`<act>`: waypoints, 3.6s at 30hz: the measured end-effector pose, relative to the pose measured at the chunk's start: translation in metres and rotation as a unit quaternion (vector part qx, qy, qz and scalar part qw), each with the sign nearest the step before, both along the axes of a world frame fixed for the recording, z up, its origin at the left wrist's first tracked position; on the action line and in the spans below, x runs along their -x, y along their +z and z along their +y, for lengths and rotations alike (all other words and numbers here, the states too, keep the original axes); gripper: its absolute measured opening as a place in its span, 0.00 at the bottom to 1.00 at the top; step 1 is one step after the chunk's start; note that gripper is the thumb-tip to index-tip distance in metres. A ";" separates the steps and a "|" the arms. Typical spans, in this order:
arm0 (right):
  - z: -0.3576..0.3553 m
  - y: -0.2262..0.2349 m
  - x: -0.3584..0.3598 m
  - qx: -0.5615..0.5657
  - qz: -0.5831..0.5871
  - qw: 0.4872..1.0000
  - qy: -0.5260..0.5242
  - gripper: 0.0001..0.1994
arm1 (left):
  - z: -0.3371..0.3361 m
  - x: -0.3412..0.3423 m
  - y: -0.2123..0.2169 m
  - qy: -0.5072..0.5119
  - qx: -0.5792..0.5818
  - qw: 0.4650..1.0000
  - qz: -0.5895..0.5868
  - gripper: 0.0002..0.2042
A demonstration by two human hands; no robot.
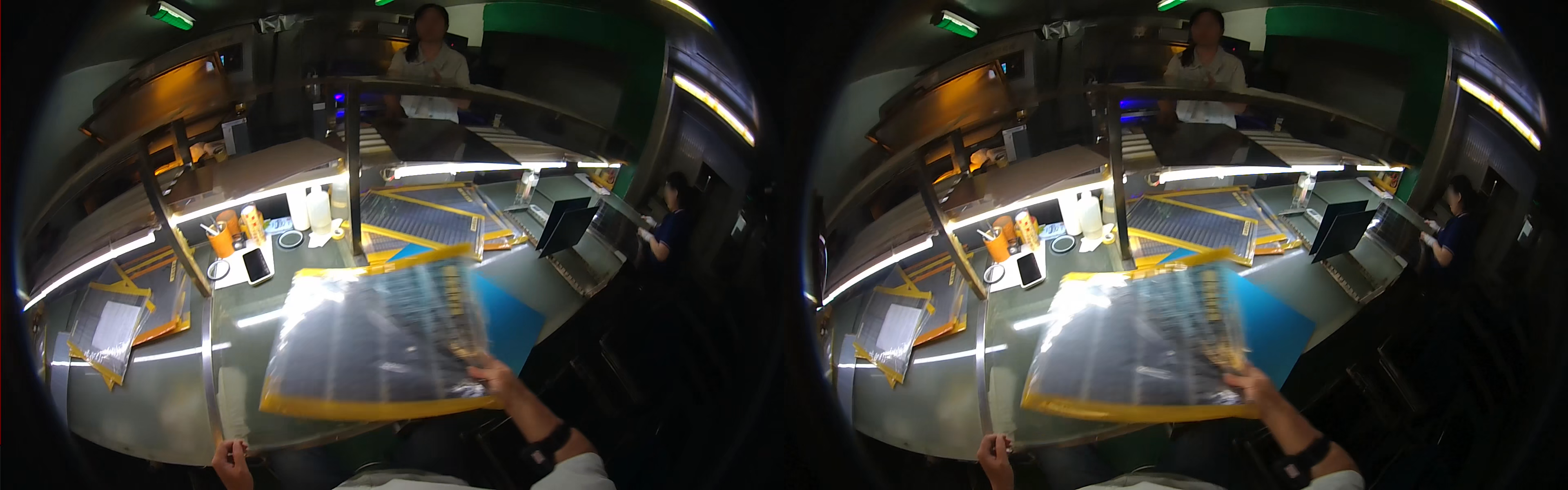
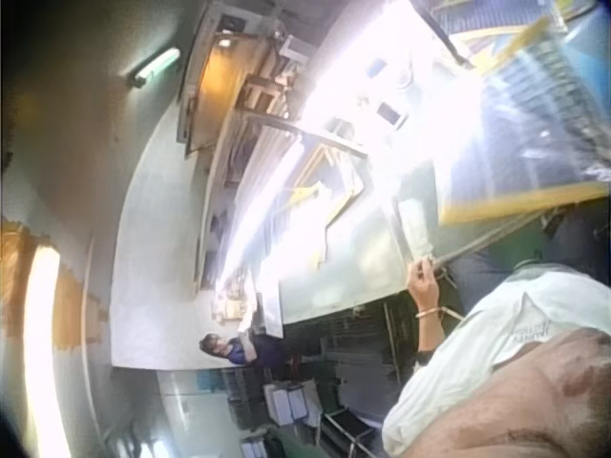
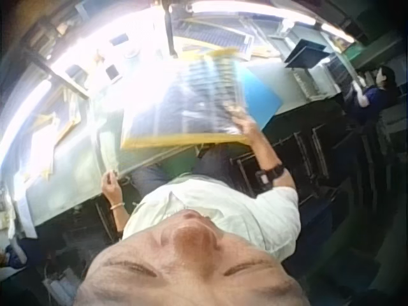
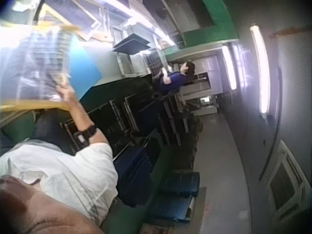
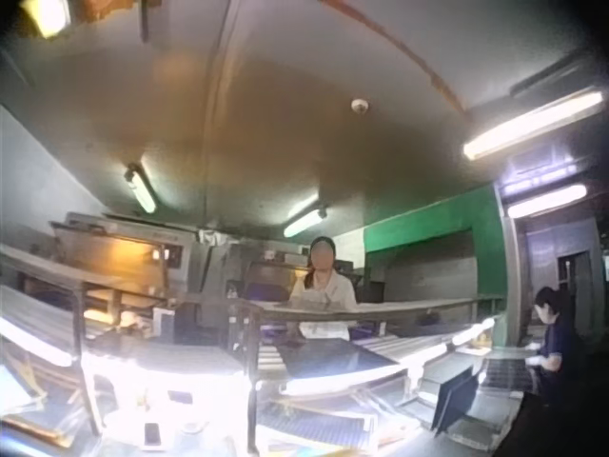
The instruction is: Sorting and inspecting large patterned glass or metal panels at a fabrication workstation.
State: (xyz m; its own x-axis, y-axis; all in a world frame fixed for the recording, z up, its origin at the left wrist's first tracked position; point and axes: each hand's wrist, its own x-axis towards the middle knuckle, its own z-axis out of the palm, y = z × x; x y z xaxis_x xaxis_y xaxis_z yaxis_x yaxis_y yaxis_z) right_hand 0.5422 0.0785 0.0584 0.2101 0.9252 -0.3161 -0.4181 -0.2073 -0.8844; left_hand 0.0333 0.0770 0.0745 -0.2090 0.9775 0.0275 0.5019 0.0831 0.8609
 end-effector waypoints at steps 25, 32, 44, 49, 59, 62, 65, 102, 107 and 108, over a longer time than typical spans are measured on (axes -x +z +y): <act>0.368 -0.038 -0.321 0.232 -0.691 0.669 -0.144 0.10 | 0.112 -0.168 -0.034 -0.311 -0.018 0.840 0.444 0.41; 0.271 -0.026 -0.280 0.165 -0.723 0.671 0.009 0.17 | 0.107 -0.169 -0.025 -0.313 0.109 0.831 0.446 0.41; -0.010 -0.074 -0.152 0.032 -0.779 0.596 -0.190 0.23 | 0.087 -0.167 -0.032 -0.232 -0.020 0.863 0.448 0.35; -0.015 -0.093 -0.147 0.003 -0.755 0.616 -0.225 0.20 | 0.082 -0.161 -0.031 -0.247 -0.015 0.865 0.436 0.33; -0.046 -0.074 -0.110 0.124 -0.683 0.637 -0.334 0.24 | 0.079 -0.156 -0.029 -0.232 -0.040 0.878 0.417 0.34; -0.054 -0.080 -0.102 0.197 -0.434 0.828 -0.297 0.24 | 0.078 -0.154 -0.027 -0.234 -0.033 0.878 0.417 0.34; -0.051 -0.091 -0.094 0.160 -0.164 0.941 -0.250 0.23 | 0.077 -0.152 -0.025 -0.237 -0.029 0.879 0.414 0.34; -0.129 -0.053 -0.043 -0.096 0.149 0.929 -0.326 0.13 | 0.084 -0.142 -0.050 -0.209 -0.078 0.917 0.331 0.34; -0.138 -0.053 -0.042 -0.106 0.172 0.928 -0.314 0.14 | 0.084 -0.146 -0.046 -0.220 -0.073 0.912 0.338 0.34; -0.138 -0.054 -0.043 -0.111 0.164 0.932 -0.305 0.14 | 0.084 -0.146 -0.045 -0.216 -0.068 0.912 0.341 0.34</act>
State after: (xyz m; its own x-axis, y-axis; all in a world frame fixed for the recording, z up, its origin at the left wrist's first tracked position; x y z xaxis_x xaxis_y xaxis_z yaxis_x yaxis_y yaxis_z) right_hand 0.5849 -0.0596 0.0046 0.6432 0.7161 -0.2710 -0.6535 0.3291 -0.6816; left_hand 0.1797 0.1611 0.0295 0.3057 0.9425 0.1348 0.8853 -0.3335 0.3240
